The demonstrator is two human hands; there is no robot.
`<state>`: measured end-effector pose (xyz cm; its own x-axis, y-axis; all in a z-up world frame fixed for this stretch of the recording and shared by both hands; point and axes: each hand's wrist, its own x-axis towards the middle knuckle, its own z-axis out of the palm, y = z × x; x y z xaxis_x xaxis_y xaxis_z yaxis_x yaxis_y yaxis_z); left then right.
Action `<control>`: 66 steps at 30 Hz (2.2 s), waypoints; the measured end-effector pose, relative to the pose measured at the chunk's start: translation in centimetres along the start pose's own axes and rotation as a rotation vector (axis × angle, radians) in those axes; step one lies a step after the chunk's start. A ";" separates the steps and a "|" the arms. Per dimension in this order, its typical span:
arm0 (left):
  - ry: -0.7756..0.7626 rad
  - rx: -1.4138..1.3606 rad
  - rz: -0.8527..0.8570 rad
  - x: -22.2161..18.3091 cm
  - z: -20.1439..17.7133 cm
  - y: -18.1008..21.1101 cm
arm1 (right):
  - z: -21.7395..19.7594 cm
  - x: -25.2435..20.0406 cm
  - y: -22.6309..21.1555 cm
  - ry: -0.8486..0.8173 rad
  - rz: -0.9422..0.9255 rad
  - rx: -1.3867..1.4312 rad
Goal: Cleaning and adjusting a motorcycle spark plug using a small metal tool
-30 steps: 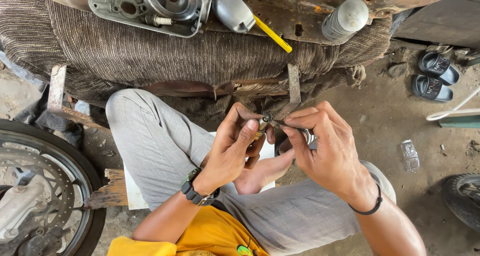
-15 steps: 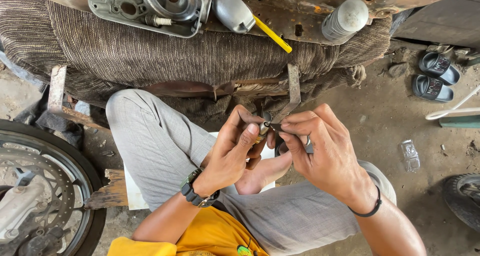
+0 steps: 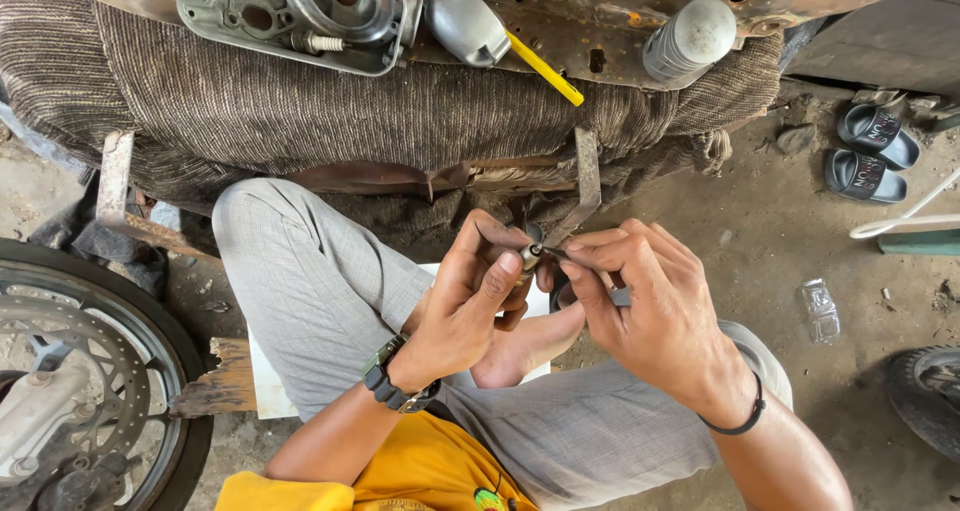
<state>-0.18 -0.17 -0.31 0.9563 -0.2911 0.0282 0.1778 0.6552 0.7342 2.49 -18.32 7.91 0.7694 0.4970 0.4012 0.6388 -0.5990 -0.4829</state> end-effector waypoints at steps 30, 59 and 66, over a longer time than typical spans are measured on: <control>-0.061 0.011 0.107 0.1 -0.2 -0.5 | 0.1 -1.0 -0.9 0.001 0.057 0.011; 0.091 -0.511 0.194 5.2 0.3 -0.4 | 2.6 3.6 2.4 -0.139 0.273 0.146; 0.130 -0.682 0.140 7.7 -0.6 -0.9 | 4.7 5.4 3.6 -0.037 0.296 0.125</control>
<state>7.21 -2.59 -1.21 0.9932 -0.1144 -0.0210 0.1162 0.9834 0.1395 8.90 -14.86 4.69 0.9200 0.3361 0.2016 0.3802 -0.6404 -0.6673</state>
